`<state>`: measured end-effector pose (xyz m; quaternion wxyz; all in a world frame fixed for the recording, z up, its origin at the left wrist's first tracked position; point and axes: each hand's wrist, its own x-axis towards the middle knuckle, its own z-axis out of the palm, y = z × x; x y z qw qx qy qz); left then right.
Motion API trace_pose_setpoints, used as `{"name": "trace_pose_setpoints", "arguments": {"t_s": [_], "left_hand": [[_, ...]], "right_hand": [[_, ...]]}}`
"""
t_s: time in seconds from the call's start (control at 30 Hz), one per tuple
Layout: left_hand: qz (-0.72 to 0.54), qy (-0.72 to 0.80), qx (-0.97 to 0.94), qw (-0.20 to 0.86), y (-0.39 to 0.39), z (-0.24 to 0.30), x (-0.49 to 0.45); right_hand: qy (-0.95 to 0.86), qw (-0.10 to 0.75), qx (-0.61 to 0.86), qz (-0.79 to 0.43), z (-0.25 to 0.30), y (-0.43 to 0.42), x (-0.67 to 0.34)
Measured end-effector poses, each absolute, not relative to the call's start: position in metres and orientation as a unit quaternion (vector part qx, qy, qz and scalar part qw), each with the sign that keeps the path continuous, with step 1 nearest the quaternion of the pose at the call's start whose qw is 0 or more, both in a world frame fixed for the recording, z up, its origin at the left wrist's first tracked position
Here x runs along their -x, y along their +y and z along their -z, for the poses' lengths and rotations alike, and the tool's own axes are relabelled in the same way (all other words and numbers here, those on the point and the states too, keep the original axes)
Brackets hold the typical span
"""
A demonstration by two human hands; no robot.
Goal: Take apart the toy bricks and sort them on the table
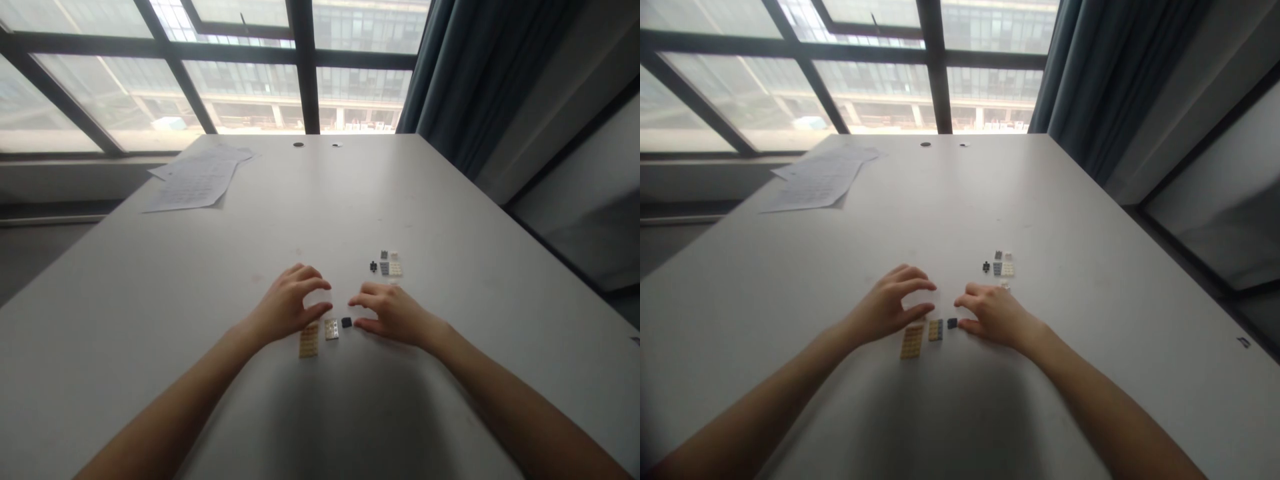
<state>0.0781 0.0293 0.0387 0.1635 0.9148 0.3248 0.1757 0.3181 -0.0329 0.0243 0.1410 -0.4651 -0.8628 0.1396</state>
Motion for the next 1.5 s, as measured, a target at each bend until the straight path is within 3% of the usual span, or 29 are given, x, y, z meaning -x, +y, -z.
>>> {"name": "trace_pose_setpoints", "arguments": {"t_s": [0.23,0.43,0.9,1.5], "left_hand": [[-0.063,0.31,-0.947,0.063,-0.005,-0.036,-0.083],[-0.026,0.297,-0.954,0.038,-0.007,-0.029,-0.089],[-0.095,0.319,-0.942,0.034,0.034,-0.038,-0.159],[-0.094,0.321,-0.941,0.055,0.038,-0.013,-0.189]], "right_hand": [[-0.871,0.101,0.464,-0.127,-0.019,-0.04,-0.3],[-0.88,0.067,0.458,-0.107,-0.022,-0.04,-0.302],[-0.809,-0.023,0.577,-0.107,-0.072,-0.029,-0.363],[-0.774,-0.136,0.614,-0.073,-0.058,-0.027,-0.359]]}}
